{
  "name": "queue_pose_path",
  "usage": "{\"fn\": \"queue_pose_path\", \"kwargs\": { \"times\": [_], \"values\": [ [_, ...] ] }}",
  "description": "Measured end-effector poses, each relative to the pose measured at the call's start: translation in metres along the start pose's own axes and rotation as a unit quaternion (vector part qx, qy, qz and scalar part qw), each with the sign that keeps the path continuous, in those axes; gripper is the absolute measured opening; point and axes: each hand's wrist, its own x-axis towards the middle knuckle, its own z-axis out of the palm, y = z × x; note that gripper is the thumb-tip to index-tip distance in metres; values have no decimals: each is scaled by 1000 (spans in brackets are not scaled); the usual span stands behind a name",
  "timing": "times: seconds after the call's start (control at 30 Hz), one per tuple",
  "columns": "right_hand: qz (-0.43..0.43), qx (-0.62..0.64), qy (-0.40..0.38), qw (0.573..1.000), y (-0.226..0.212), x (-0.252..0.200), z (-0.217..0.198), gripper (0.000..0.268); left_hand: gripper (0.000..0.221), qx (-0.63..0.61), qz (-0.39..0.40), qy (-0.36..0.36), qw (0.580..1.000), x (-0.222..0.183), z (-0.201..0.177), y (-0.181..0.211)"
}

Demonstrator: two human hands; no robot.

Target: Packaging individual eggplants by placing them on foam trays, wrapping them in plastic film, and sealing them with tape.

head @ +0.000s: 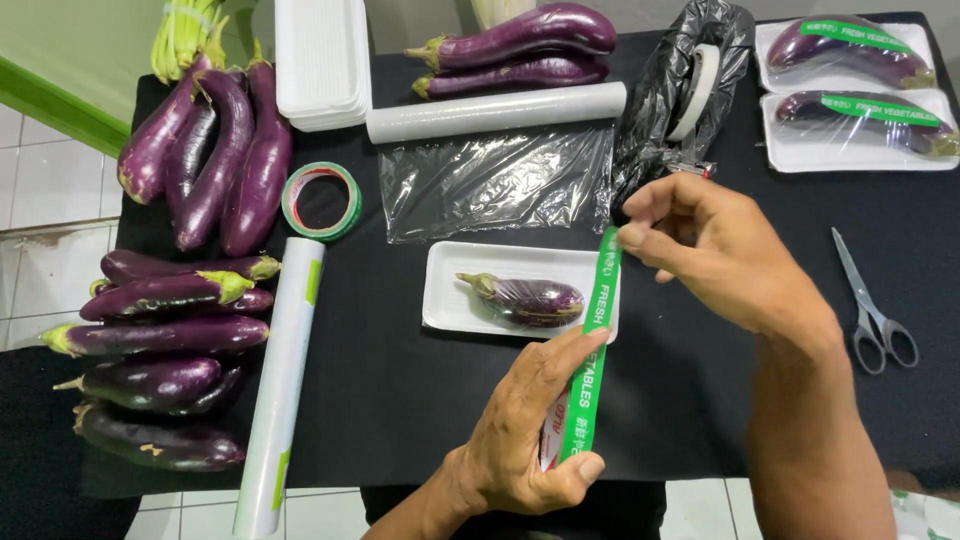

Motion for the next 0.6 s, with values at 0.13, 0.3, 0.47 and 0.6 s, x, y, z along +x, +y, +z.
{"fn": "queue_pose_path", "kwargs": {
  "times": [0.13,0.3,0.47,0.6],
  "values": [
    [-90,44,33,994,36,-12,-35,21,76,-10,-6,-3,1000,1,-5,-3],
    [-92,-118,278,949,165,-40,-105,11,77,-19,-7,19,1000,1,-11,-7],
    [-5,-431,284,856,294,-58,-143,25,79,-6,-7,19,1000,3,-13,-13],
    [-32,-393,260,881,342,-73,-152,33,86,6,-12,10,1000,6,-14,-15]
  ]
}}
